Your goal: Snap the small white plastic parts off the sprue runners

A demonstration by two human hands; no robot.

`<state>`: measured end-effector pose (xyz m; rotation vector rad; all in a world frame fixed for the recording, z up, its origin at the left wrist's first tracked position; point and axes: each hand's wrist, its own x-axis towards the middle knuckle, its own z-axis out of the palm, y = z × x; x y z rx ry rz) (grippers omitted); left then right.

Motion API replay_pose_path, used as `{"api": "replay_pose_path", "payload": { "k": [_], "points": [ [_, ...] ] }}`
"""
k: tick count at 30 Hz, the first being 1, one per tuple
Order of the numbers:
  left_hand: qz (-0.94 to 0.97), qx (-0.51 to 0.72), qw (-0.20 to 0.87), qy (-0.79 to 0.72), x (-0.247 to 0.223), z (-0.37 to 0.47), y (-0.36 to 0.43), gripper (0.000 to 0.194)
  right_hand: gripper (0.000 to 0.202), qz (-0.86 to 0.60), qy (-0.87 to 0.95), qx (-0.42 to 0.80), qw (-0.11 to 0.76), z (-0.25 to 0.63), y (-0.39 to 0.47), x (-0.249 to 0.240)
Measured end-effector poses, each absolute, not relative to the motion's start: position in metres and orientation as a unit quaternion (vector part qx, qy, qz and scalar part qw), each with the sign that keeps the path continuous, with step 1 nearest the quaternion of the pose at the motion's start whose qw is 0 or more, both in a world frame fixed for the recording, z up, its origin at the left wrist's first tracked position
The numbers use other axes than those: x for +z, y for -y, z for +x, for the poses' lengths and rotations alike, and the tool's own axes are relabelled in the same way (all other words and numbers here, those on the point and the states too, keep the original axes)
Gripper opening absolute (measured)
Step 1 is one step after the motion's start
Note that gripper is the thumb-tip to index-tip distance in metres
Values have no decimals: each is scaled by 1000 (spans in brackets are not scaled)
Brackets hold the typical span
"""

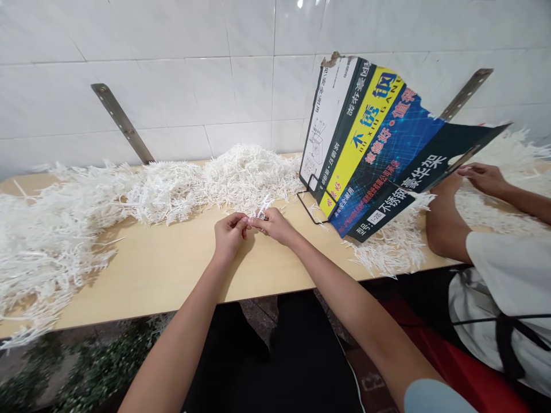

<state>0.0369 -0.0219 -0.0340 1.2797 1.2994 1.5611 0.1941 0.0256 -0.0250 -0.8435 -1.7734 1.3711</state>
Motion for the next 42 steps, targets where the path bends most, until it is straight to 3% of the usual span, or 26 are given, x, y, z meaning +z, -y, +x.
{"api": "replay_pose_path", "payload": {
  "k": [5, 13, 19, 26, 32, 42],
  "points": [
    [385, 692, 250, -557, -36, 31, 20, 21, 42, -362, 653, 500, 438, 201, -25, -26],
    [530, 582, 177, -591, -38, 33, 16, 33, 50, -400, 566, 546, 470, 205, -38, -34],
    [593, 562, 99, -568, -33, 35, 19, 27, 44, -392, 593, 517, 477, 204, -35, -31],
    [651, 479, 254, -531, -24, 43, 28, 37, 44, -362, 597, 513, 499, 203, -28, -25],
    [594, 523, 353, -500, -22, 44, 28, 29, 41, -359, 606, 515, 488, 200, -21, -20],
    [590, 559, 287, -506, -35, 36, 18, 26, 34, -376, 662, 462, 456, 198, -20, -22]
  ]
}}
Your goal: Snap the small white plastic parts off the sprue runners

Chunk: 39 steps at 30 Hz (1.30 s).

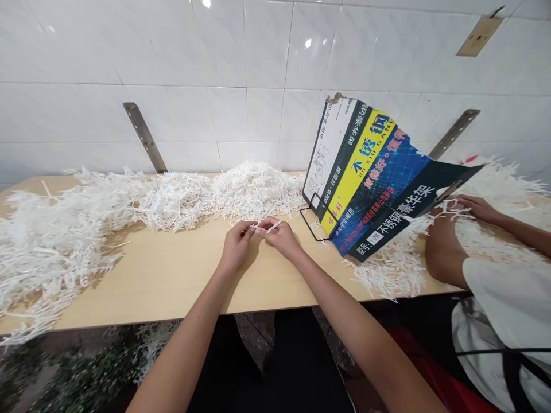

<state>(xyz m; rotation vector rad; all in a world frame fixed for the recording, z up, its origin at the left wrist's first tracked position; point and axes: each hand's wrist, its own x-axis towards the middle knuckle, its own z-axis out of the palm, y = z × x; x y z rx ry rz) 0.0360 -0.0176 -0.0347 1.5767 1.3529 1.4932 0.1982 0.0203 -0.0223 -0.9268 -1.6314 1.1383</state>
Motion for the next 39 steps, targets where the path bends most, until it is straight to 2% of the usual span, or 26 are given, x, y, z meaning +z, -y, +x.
{"api": "replay_pose_path", "payload": {
  "k": [6, 13, 18, 22, 24, 28, 31, 33, 36, 39],
  "points": [
    [609, 515, 253, -547, -35, 37, 17, 26, 26, -410, 719, 370, 423, 198, -20, -25],
    [616, 487, 241, -571, -31, 40, 23, 33, 27, -376, 734, 386, 415, 199, -21, -25],
    [635, 476, 253, -554, -27, 42, 25, 31, 21, -396, 772, 211, 449, 196, -21, -30],
    [630, 484, 272, -543, -27, 40, 38, 29, 20, -502, 680, 158, 509, 201, -31, -36],
    [617, 499, 263, -548, -28, 40, 43, 31, 21, -512, 669, 166, 512, 203, -34, -36],
    [555, 562, 179, -587, -34, 37, 34, 32, 17, -395, 757, 223, 471, 202, -31, -35],
    [520, 583, 179, -598, -39, 32, 21, 54, 22, -395, 718, 274, 503, 202, -28, -34],
    [511, 596, 185, -592, -40, 29, 19, 62, 29, -398, 694, 297, 522, 202, -28, -34],
    [528, 601, 174, -574, -36, 31, 24, 48, 33, -392, 664, 348, 534, 202, -30, -36],
    [575, 556, 272, -535, -30, 39, 32, 32, 30, -390, 632, 389, 545, 199, -31, -38]
  ]
}}
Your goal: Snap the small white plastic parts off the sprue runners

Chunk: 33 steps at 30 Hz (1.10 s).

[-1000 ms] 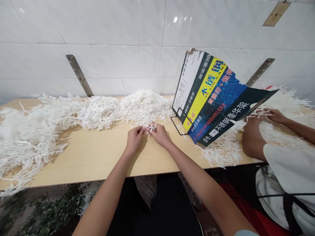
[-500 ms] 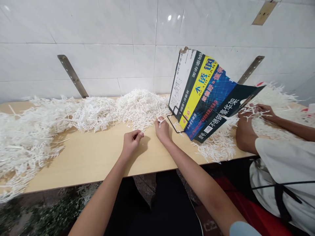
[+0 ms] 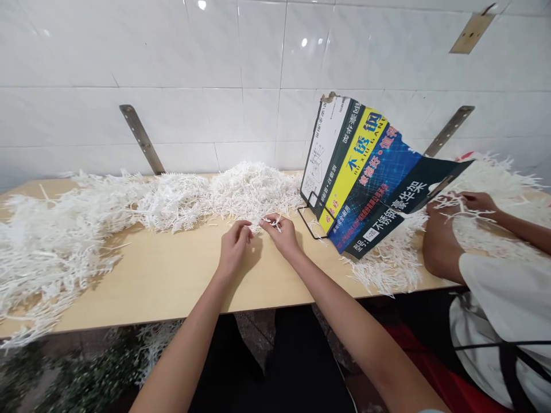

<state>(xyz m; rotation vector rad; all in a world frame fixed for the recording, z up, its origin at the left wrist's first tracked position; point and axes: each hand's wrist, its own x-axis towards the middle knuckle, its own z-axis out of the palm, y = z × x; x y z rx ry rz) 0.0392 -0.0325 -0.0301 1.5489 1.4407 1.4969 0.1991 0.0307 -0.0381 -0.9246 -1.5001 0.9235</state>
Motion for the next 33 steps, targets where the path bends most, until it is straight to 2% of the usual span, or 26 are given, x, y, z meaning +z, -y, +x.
{"api": "replay_pose_path", "payload": {
  "k": [4, 9, 16, 22, 26, 33],
  "points": [
    [591, 520, 387, -480, -26, 47, 34, 38, 30, -362, 632, 434, 531, 194, -28, -38],
    [574, 546, 389, -470, -28, 45, 30, 39, 35, -333, 582, 516, 532, 190, -21, -32],
    [555, 541, 432, -462, -27, 45, 34, 44, 41, -367, 561, 569, 476, 194, -20, -26],
    [620, 476, 422, -460, -25, 42, 36, 40, 41, -383, 613, 502, 475, 198, -23, -29],
    [624, 461, 357, -519, -29, 43, 34, 30, 37, -387, 660, 446, 465, 201, -25, -32],
    [635, 485, 320, -510, -35, 44, 32, 35, 34, -354, 661, 475, 460, 200, -25, -32]
  ]
}}
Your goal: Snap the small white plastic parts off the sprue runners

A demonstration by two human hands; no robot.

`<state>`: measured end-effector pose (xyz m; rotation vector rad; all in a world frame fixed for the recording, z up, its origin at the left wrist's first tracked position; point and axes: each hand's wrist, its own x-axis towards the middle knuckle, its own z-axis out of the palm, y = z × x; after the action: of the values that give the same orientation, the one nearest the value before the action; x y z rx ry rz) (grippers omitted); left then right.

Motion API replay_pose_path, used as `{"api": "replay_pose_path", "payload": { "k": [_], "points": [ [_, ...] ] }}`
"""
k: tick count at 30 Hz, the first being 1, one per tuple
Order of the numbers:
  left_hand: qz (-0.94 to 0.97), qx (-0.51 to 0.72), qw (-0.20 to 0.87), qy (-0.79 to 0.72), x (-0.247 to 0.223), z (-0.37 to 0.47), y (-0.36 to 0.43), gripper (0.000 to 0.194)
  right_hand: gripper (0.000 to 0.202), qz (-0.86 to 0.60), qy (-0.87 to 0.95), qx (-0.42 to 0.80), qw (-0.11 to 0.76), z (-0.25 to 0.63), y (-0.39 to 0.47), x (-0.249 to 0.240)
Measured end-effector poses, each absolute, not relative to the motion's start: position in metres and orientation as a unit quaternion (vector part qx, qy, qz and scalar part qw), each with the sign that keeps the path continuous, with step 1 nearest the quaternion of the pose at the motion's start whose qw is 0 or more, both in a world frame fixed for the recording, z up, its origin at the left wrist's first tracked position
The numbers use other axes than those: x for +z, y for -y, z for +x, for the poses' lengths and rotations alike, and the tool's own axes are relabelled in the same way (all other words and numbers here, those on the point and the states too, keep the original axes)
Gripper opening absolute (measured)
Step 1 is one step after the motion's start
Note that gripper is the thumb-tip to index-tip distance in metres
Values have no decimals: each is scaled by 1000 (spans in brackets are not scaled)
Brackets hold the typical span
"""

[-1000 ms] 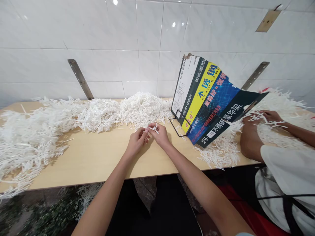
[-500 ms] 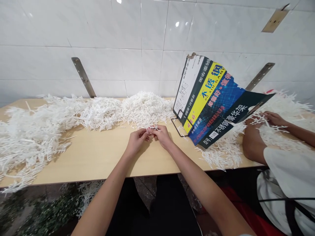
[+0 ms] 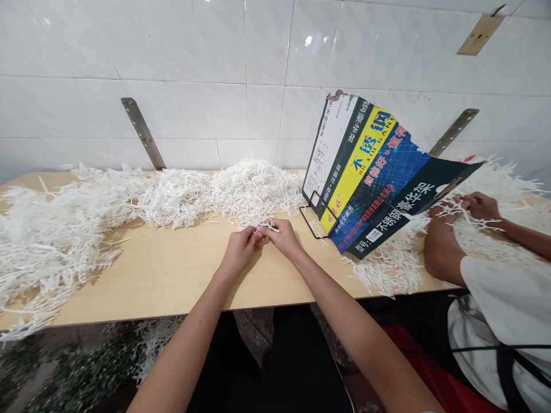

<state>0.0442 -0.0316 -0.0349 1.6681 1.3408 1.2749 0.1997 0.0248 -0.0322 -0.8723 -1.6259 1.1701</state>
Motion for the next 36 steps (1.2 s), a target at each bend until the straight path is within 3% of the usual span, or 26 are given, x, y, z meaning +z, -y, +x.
{"api": "replay_pose_path", "payload": {
  "k": [5, 8, 15, 30, 36],
  "points": [
    [590, 510, 369, -505, -33, 48, 32, 38, 32, -356, 670, 473, 447, 200, -22, -29],
    [537, 526, 394, -529, -33, 48, 31, 37, 26, -378, 706, 409, 438, 199, -19, -27],
    [515, 532, 327, -588, -32, 49, 35, 31, 19, -404, 745, 314, 428, 194, -11, -25],
    [540, 547, 301, -565, -31, 69, 34, 31, 27, -399, 591, 447, 540, 198, -27, -48],
    [584, 527, 221, -576, -26, 71, 44, 30, 31, -397, 543, 465, 576, 198, -31, -49]
  ]
}}
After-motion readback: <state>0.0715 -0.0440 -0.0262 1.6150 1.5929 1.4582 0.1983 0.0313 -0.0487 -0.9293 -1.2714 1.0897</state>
